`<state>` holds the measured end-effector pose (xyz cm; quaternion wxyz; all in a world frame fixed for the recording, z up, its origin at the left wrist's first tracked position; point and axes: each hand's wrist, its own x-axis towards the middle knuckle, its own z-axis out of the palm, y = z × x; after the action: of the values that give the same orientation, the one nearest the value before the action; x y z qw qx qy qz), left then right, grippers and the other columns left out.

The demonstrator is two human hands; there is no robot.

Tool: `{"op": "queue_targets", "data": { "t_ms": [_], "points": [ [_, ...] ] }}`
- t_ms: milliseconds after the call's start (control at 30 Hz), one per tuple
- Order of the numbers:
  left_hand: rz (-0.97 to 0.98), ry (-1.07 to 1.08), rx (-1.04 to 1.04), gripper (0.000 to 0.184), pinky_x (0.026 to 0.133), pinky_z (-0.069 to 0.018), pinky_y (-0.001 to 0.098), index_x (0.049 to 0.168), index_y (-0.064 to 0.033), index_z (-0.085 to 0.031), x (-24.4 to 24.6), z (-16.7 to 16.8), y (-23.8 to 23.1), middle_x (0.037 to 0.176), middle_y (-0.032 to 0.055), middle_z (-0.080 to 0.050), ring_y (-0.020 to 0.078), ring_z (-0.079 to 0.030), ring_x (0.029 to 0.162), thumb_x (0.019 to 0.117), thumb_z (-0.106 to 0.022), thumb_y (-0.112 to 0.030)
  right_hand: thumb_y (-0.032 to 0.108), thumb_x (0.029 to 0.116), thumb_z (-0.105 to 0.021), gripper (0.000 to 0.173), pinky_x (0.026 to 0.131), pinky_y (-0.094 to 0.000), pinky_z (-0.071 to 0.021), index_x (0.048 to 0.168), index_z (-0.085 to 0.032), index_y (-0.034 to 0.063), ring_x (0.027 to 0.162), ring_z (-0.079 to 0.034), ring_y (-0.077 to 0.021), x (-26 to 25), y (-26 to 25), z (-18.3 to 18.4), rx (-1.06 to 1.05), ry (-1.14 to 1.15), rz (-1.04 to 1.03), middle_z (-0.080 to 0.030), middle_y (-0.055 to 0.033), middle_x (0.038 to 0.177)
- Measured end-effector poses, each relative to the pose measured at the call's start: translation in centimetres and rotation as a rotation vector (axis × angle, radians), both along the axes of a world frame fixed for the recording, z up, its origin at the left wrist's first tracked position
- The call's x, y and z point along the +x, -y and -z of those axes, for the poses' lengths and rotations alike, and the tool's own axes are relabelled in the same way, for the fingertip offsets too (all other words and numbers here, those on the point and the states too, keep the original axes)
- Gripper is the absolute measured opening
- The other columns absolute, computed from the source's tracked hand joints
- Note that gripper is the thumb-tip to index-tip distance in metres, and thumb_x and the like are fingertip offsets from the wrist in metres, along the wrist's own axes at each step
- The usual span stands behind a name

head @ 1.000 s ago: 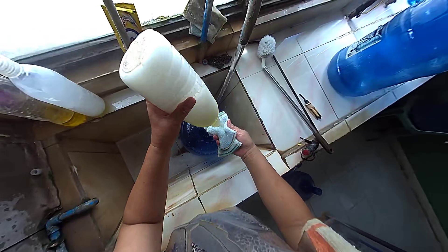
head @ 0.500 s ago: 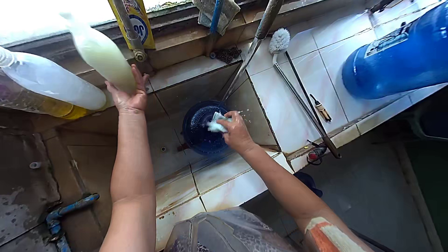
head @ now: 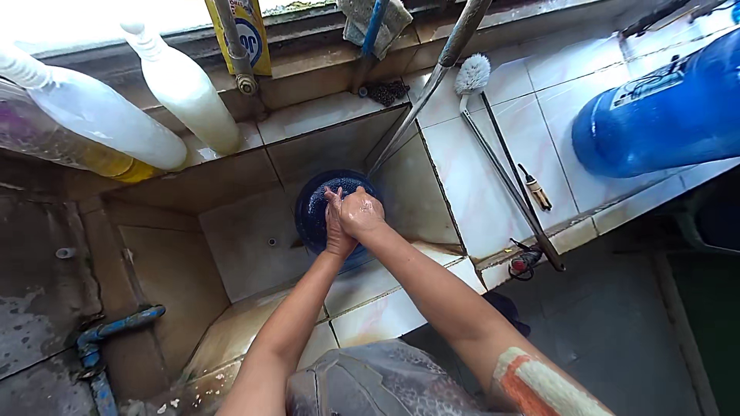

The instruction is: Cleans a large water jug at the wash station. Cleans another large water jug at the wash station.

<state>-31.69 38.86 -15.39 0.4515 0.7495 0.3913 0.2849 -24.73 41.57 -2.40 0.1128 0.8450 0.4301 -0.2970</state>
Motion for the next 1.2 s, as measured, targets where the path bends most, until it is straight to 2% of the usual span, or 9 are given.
{"op": "queue_targets", "data": {
  "t_ms": [167, 300, 467, 567, 667, 767, 867, 1133, 1200],
  "points": [
    [0.154, 0.037, 0.023, 0.049, 0.118, -0.0404, 0.0438, 0.138, 0.0019, -0.060, -0.9, -0.4, -4.4, 0.142, 0.0141, -0.062, 0.0246, -0.055, 0.137, 0.0935, -0.066, -0.018, 0.056, 0.1090, -0.021, 0.077, 0.089, -0.0566, -0.0555, 0.111, -0.071, -0.0025, 0.118, -0.064, -0.0393, 1.7, 2.3, 1.6, 0.179, -0.115, -0.211, -0.062, -0.0253, 0.129],
    [0.614, -0.094, -0.196, 0.109, 0.116, -0.0405, 0.0421, 0.162, -0.0005, -0.021, -2.0, -3.7, -8.0, 0.148, 0.0187, -0.055, 0.0255, -0.055, 0.135, 0.0756, -0.087, -0.012, 0.052, 0.1089, -0.032, 0.067, 0.073, -0.0547, -0.0583, 0.094, -0.071, -0.0002, 0.099, -0.069, -0.0394, 3.0, 3.9, 3.1, 0.380, -0.159, -0.391, -0.061, -0.0261, 0.123],
    [0.029, 0.136, -0.051, 0.070, 0.125, -0.0256, 0.0370, 0.162, 0.0040, -0.011, 0.1, -0.6, -2.0, 0.167, 0.0175, -0.029, 0.0212, -0.032, 0.153, 0.1081, -0.037, -0.033, 0.070, 0.1025, -0.025, 0.085, 0.081, -0.0569, -0.0568, 0.102, -0.070, -0.0017, 0.108, -0.067, -0.0400, 1.7, 2.4, 1.1, 0.127, -0.138, -0.176, -0.058, -0.0261, 0.132],
    [0.021, 0.105, -0.032, 0.067, 0.120, -0.0378, 0.0411, 0.152, 0.0062, -0.041, -0.6, -0.6, -3.5, 0.149, 0.0197, -0.054, 0.0254, -0.053, 0.139, 0.0928, -0.065, -0.011, 0.058, 0.1044, -0.044, 0.065, 0.090, -0.0588, -0.0546, 0.101, -0.073, -0.0010, 0.111, -0.066, -0.0385, 4.1, 2.6, -0.1, 0.270, -0.325, -0.190, -0.061, -0.0239, 0.129],
    [0.138, 0.149, -0.175, 0.103, 0.120, -0.0380, 0.0399, 0.156, 0.0054, -0.034, -2.6, -1.4, -6.4, 0.153, 0.0227, -0.049, 0.0263, -0.048, 0.142, 0.0679, -0.086, -0.003, 0.049, 0.1056, -0.048, 0.056, 0.098, -0.0549, -0.0511, 0.108, -0.074, -0.0001, 0.115, -0.065, -0.0327, 8.2, 2.5, -1.4, 0.560, -0.449, -0.077, -0.066, -0.0198, 0.126],
    [-0.153, 0.230, -0.174, 0.085, 0.120, -0.0377, 0.0381, 0.146, 0.0045, -0.046, -2.5, -1.7, -7.0, 0.152, 0.0201, -0.050, 0.0244, -0.045, 0.144, 0.0709, -0.084, -0.010, 0.041, 0.1084, -0.045, 0.047, 0.098, -0.0550, -0.0543, 0.125, -0.065, 0.0022, 0.120, -0.064, -0.0327, 7.6, 3.5, 4.3, 0.707, -0.413, -0.131, -0.062, -0.0183, 0.135],
    [-0.407, 0.370, -0.038, 0.058, 0.115, -0.0432, 0.0376, 0.118, 0.0099, -0.058, -1.4, -0.1, -7.3, 0.145, 0.0290, -0.053, 0.0304, -0.050, 0.140, 0.0717, -0.084, -0.011, 0.043, 0.1049, -0.043, 0.064, 0.116, -0.0743, -0.0210, 0.156, -0.042, 0.0060, 0.154, -0.022, -0.0446, 3.2, 4.5, 12.4, 0.716, -0.327, -0.411, -0.032, -0.0122, 0.167],
    [-0.462, 0.297, -0.008, 0.051, 0.110, -0.0486, 0.0376, 0.120, 0.0022, -0.058, -3.5, 0.2, -5.8, 0.147, 0.0203, -0.054, 0.0244, -0.056, 0.133, 0.0757, -0.080, -0.010, 0.032, 0.1110, -0.031, 0.052, 0.119, -0.0533, -0.0359, 0.146, -0.052, -0.0016, 0.142, -0.048, -0.0353, 7.9, -1.7, 16.3, 0.642, -0.640, 0.047, -0.050, -0.0225, 0.152],
    [-0.674, 0.234, 0.066, 0.058, 0.106, -0.0501, 0.0346, 0.127, 0.0032, -0.054, -2.4, 0.1, -5.6, 0.142, 0.0181, -0.057, 0.0208, -0.059, 0.127, 0.0775, -0.081, -0.009, 0.028, 0.1094, -0.034, 0.052, 0.126, -0.0565, -0.0228, 0.154, -0.045, 0.0023, 0.153, -0.030, -0.0382, 5.6, 3.0, 16.6, 0.829, -0.595, -0.093, -0.034, -0.0217, 0.164]
  ]
}}
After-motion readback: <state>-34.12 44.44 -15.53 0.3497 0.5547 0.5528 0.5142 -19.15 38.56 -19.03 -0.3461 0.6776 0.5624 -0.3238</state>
